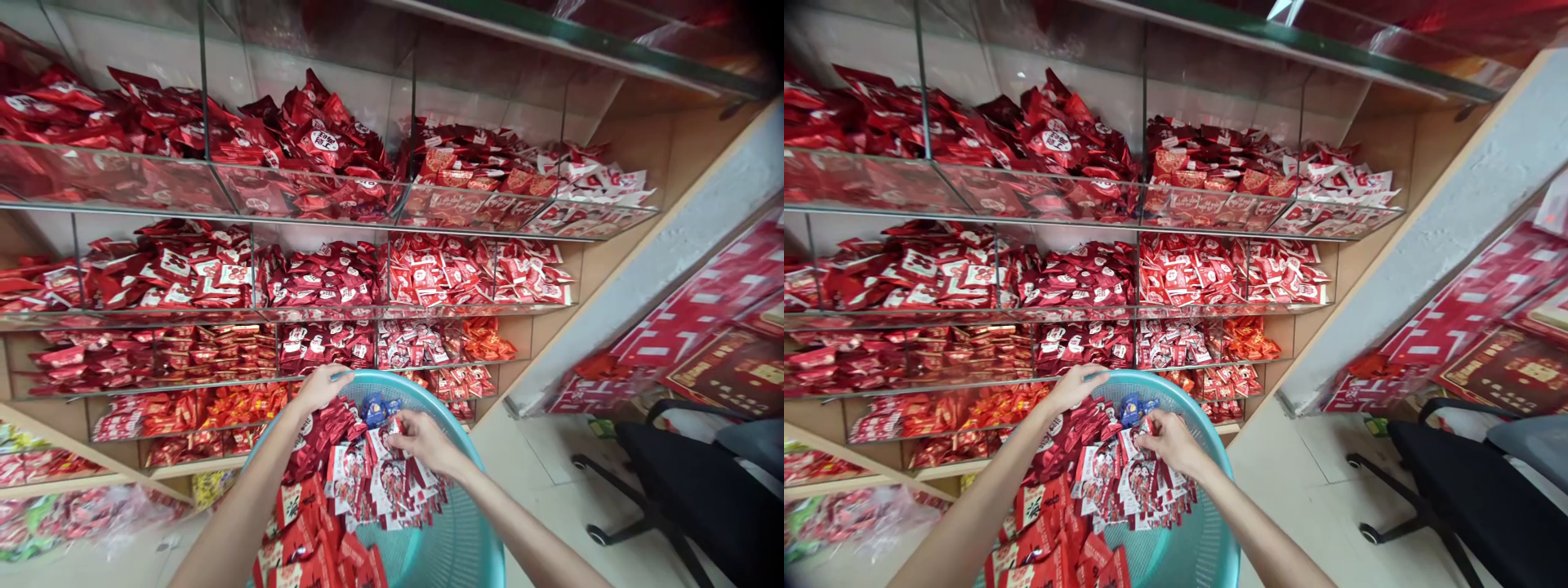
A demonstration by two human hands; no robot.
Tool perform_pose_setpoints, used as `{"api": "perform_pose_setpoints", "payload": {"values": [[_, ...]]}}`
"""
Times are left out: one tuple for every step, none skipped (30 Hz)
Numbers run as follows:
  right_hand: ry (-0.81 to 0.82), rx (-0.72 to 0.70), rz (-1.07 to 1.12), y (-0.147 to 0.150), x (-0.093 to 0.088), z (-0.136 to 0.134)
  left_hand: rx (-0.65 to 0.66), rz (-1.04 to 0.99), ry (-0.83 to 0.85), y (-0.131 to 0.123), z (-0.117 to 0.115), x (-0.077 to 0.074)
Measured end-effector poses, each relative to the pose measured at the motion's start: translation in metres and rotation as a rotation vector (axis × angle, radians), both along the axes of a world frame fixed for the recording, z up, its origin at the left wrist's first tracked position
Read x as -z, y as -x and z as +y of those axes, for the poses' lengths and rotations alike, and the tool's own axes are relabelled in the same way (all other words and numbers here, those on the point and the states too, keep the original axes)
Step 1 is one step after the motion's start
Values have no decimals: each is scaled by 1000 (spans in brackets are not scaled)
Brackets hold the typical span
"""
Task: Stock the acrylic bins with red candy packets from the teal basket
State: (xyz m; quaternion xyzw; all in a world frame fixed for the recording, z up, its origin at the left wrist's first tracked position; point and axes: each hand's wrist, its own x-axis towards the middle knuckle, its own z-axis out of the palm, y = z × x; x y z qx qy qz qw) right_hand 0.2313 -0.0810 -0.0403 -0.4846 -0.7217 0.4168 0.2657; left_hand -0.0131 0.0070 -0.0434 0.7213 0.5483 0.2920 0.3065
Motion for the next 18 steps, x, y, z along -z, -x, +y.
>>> {"api": "perform_pose_setpoints", "payload": {"values": [[-23, 17, -42, 0, -2, 1, 2, -2, 1, 0, 0, -1], [-48, 35, -87, 1, -5, 1, 5, -4, 0, -1, -1, -2], [-73, 52, -126, 1, -6, 1, 6, -5, -1, -1, -1, -2], [-92, 62, -156, 2, -8, 2, 8, -4, -3, -1, -1, -3], [-103, 65, -177, 2, -9, 2, 8, -4, -6, -1, -1, -3], [-105, 64, -191, 2, -9, 2, 9, -3, -8, -1, -1, -4], [-101, 59, -199, 2, -9, 2, 11, -4, -10, -1, -1, -3], [-95, 57, -200, 2, -9, 2, 11, -6, -10, -1, -1, -3], [-88, 55, -198, 2, -8, 2, 11, -9, -10, -1, -1, -3], [-83, 54, -193, 2, -7, 2, 9, -13, -8, -1, -1, -2], [-81, 56, -185, 1, -6, 2, 4, -17, -5, 0, -1, -1], [-81, 58, -176, 1, -5, 2, 1, -20, 0, 0, 0, 0], [-82, 59, -165, 0, -4, 2, -4, -22, 5, 0, 0, 1], [-83, 58, -151, 0, -3, 1, -7, -22, 8, 1, 1, 2], [-84, 54, -136, -1, -2, 1, -7, -22, 11, 1, 1, 3], [-85, 48, -120, -1, -1, 1, -6, -21, 11, 1, 1, 3], [-87, 43, -108, -1, 0, 1, -6, -20, 10, 1, 2, 4], [-89, 40, -101, -1, 1, 0, -6, -19, 9, 1, 2, 4]]}}
